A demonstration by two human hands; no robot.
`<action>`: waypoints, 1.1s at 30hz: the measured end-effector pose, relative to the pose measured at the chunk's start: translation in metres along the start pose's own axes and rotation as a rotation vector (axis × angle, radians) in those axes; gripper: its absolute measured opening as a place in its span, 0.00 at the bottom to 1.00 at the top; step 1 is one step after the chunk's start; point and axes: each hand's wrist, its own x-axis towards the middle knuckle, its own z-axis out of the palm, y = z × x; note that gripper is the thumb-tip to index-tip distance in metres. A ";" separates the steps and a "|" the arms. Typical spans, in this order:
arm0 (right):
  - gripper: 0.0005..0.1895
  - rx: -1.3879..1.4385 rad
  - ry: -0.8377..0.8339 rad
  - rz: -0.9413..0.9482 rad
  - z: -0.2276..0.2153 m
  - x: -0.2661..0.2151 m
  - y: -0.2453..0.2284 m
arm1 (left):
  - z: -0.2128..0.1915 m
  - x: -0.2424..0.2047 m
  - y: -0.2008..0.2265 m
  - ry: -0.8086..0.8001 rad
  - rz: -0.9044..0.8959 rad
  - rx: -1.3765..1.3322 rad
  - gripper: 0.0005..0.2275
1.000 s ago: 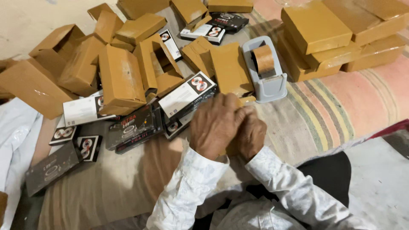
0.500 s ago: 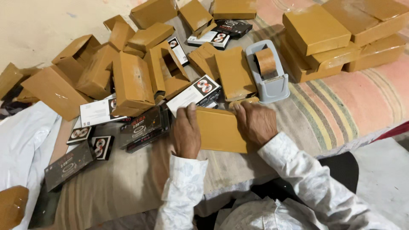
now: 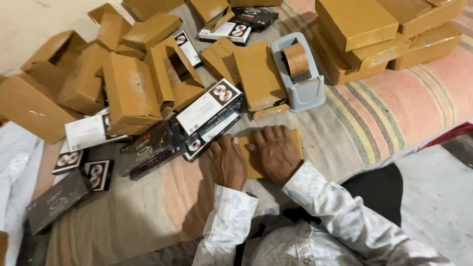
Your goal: The person places small product boxes into larger cardboard shipping boxes, folds the flaps, and seals them with packing tape using a tape dispenser. The sealed boxes are stacked on the right side of the workspace.
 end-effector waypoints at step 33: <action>0.19 0.658 0.017 0.125 -0.026 0.011 0.073 | -0.034 0.015 -0.045 -0.134 0.129 -0.654 0.24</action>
